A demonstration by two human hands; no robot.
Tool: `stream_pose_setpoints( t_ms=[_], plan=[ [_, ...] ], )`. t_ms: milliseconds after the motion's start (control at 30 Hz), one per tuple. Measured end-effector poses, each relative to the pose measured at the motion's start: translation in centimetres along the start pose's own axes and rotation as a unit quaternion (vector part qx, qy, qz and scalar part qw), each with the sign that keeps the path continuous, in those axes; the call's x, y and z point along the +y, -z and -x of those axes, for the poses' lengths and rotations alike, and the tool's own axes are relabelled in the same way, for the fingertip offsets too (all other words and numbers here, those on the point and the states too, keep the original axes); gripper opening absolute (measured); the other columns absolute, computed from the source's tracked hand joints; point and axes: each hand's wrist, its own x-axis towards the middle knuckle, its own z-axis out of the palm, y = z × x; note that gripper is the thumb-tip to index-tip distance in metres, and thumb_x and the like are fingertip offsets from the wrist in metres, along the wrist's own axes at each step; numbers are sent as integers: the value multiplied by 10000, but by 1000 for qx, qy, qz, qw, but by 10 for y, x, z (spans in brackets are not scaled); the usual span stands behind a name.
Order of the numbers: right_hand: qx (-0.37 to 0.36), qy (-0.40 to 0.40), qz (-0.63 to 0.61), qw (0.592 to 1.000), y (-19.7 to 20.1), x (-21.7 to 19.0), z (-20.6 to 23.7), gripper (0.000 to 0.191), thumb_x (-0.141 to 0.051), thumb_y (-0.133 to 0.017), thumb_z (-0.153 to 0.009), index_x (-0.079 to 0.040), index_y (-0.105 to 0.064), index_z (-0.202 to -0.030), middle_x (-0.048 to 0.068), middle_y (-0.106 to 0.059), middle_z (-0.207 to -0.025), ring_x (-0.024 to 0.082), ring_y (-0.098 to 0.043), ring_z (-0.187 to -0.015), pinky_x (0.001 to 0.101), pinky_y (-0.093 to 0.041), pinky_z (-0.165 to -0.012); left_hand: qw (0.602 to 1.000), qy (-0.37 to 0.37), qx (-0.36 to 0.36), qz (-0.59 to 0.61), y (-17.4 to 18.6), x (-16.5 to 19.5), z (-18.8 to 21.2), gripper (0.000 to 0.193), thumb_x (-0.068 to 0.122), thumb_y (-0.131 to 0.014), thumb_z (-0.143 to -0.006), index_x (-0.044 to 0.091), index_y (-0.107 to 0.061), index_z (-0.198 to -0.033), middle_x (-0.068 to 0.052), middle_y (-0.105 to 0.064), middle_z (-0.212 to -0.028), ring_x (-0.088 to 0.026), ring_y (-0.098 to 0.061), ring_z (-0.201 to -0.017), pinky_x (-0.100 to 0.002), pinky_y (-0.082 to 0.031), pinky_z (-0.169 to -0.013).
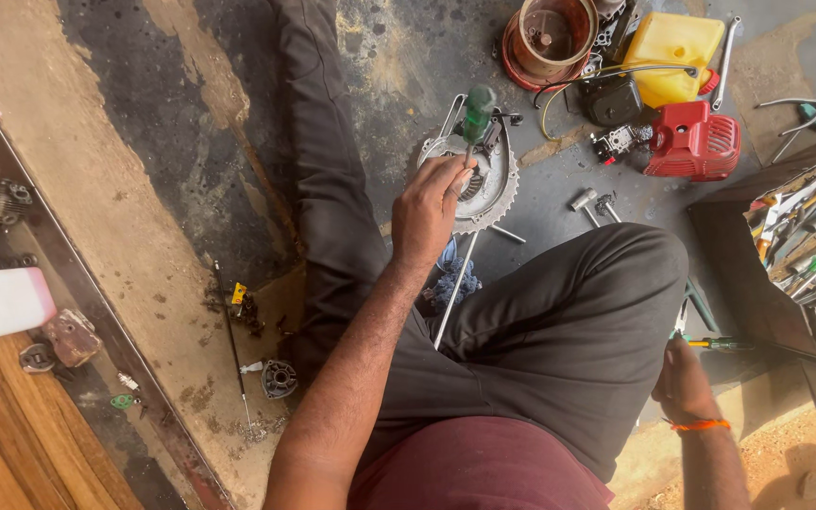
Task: The person sits on the floor and cleans a metallic engine casing with a cloth. They then insert a small metal ring into the casing, use a T-handle wrench to tighten it, and apply lubricant from a small bottle. Finally, they insert a small white cylindrical component into the casing.
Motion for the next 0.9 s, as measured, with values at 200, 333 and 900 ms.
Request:
stream_pose_setpoints(
  t_ms=[200, 333, 900],
  plan=[
    [-20, 133, 21, 991, 0, -79, 42, 339, -217, -377, -1000, -100, -484, -1300, 32, -521, -1067, 158, -462, -825, 320, -374, -688, 999, -22, -12, -34, 0, -7, 3, 243, 181, -663, -1023, 130, -685, -1259, -16, -721, -1139, -195, -739, -991, -330, -618, -787],
    [-80, 234, 62, 967, -53, -144, 79, 271, -189, -423, -1013, -63, -486, -1244, 61, -518, -1071, 165, -477, -886, 290, -380, -711, 999, -31, -10, -43, -2, -11, 2, 254, 192, -656, -1024, 131, -680, -1269, -13, -719, -1143, -189, -734, -1014, -327, -620, -802],
    [-10, 633, 608, 480, -276, -256, 200, 606, -94, -775, -868, 71, -500, -1383, 195, -551, -1046, 218, -581, -738, 352, -529, -662, 991, -68, -1, -116, -18, -26, 4, 291, 212, -679, -1014, 110, -676, -1287, -31, -731, -1126, -176, -726, -1015, -295, -637, -794]
  ],
)
